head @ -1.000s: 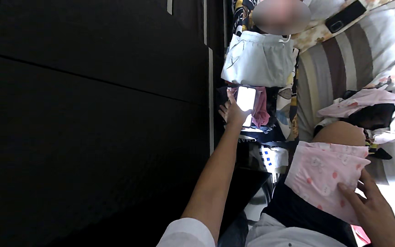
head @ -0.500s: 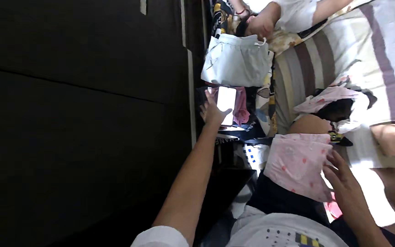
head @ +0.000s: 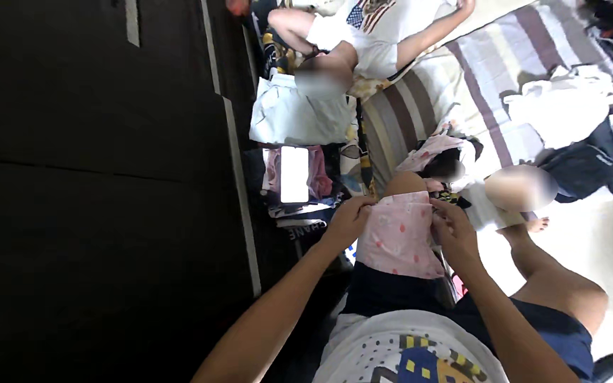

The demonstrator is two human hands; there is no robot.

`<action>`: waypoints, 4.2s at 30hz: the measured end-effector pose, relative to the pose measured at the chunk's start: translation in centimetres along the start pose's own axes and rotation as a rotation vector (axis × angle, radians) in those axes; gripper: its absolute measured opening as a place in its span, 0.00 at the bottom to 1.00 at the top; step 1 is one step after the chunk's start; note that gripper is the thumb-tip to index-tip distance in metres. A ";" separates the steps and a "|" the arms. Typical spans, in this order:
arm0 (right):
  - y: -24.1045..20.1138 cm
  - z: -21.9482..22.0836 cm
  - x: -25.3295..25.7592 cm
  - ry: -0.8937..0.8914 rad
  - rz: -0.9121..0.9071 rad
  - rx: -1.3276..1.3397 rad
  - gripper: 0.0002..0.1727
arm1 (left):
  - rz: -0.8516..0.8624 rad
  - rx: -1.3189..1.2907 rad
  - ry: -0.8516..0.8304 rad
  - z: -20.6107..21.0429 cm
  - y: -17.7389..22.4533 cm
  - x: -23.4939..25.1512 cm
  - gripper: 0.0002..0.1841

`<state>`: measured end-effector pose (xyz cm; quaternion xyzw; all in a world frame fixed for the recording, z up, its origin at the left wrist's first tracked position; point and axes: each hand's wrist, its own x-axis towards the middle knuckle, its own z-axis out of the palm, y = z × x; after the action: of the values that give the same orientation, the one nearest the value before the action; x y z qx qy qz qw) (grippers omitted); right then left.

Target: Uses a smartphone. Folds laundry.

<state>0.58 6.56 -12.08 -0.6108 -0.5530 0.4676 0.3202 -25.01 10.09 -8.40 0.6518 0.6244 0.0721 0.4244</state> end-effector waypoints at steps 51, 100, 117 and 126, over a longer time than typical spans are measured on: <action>1.1 1.8 -4.3 -0.088 0.521 0.376 0.12 | -0.384 0.007 0.594 -6.0 -5.7 2.0 0.20; -1.4 -0.3 -0.9 -0.285 0.440 0.314 0.07 | -0.747 0.308 0.467 -20.4 -15.3 23.1 0.53; -12.2 1.6 3.9 -0.477 0.330 0.739 0.17 | -0.032 -1.234 -0.559 -0.5 -7.8 0.8 0.66; -13.7 6.3 6.5 -0.661 0.144 0.594 0.09 | -0.083 -1.557 0.069 -6.2 -6.3 -2.6 0.18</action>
<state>-10.67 14.57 -3.32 -0.3471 -0.4234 0.7972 0.2546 -34.20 9.82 -7.45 0.1398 0.4307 0.4938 0.7424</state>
